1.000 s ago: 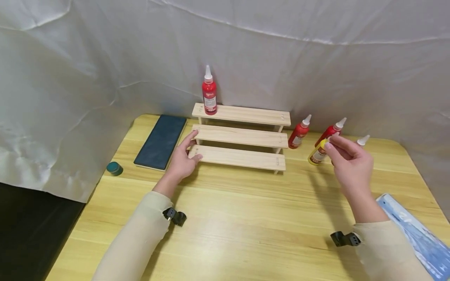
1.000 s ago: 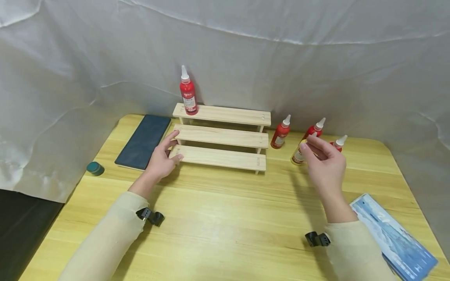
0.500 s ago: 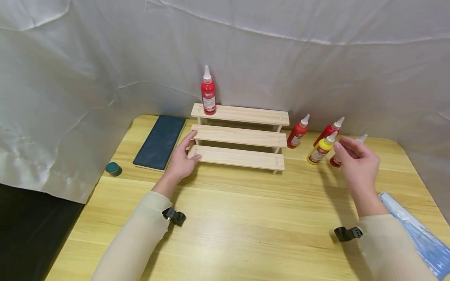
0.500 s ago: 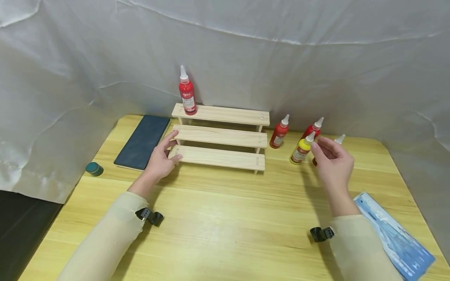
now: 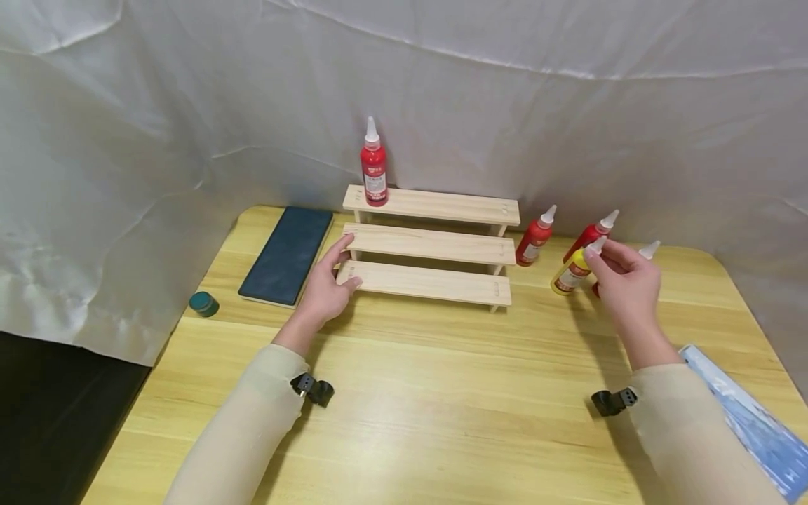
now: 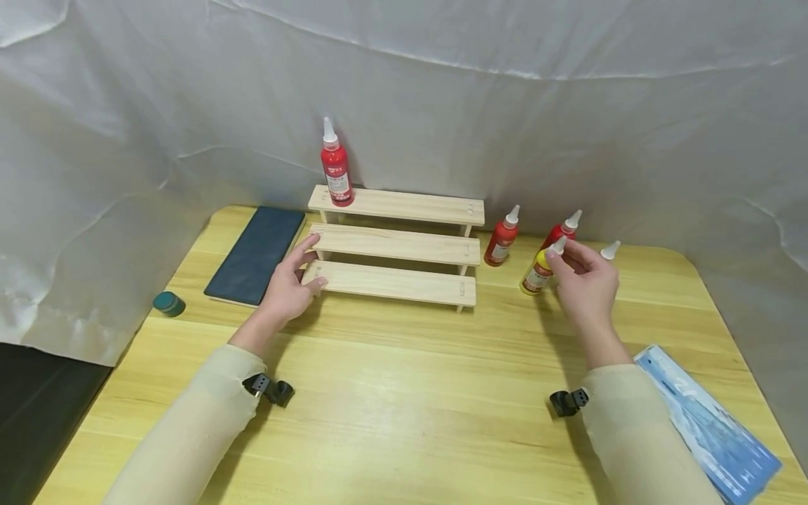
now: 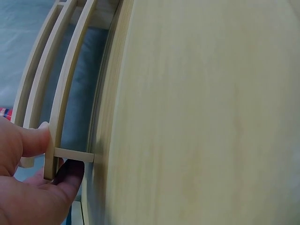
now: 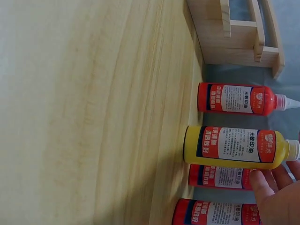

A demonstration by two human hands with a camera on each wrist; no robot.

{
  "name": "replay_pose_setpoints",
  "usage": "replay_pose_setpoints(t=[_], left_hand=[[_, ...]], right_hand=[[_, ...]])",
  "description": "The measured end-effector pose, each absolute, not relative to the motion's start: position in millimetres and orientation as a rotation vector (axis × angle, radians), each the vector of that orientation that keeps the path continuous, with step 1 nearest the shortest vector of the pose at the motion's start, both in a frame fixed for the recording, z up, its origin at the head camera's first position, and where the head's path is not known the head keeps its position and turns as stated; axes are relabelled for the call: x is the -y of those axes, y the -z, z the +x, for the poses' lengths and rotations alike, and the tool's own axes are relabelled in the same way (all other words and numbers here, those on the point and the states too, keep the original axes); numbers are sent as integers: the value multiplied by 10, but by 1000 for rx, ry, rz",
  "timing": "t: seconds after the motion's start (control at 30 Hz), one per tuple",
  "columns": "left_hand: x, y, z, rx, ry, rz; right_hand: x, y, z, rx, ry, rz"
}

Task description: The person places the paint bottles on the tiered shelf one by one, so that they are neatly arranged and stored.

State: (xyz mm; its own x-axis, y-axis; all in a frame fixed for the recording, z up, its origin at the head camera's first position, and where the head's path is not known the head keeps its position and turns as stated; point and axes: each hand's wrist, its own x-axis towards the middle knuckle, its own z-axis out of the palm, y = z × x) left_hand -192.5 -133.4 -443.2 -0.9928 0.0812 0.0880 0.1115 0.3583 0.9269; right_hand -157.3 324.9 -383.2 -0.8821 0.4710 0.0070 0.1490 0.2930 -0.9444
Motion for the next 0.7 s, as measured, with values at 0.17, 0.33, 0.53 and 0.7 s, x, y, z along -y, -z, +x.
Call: replay_pose_setpoints(t=[0.17, 0.33, 0.53, 0.7], left_hand=[[1331, 4434, -1924, 2569, 1755, -175], [1332, 4423, -1917, 2564, 1763, -168], [1331, 4415, -1909, 2568, 1760, -165], [1327, 4418, -1916, 2565, 1762, -167]], right_hand=[[-3258, 3842, -1603, 2343, -1541, -597], [-3270, 3856, -1628, 2375, -1522, -615], [-3277, 3883, -1637, 2400, -1464, -589], [-3297, 3934, -1634, 2416, -1451, -562]])
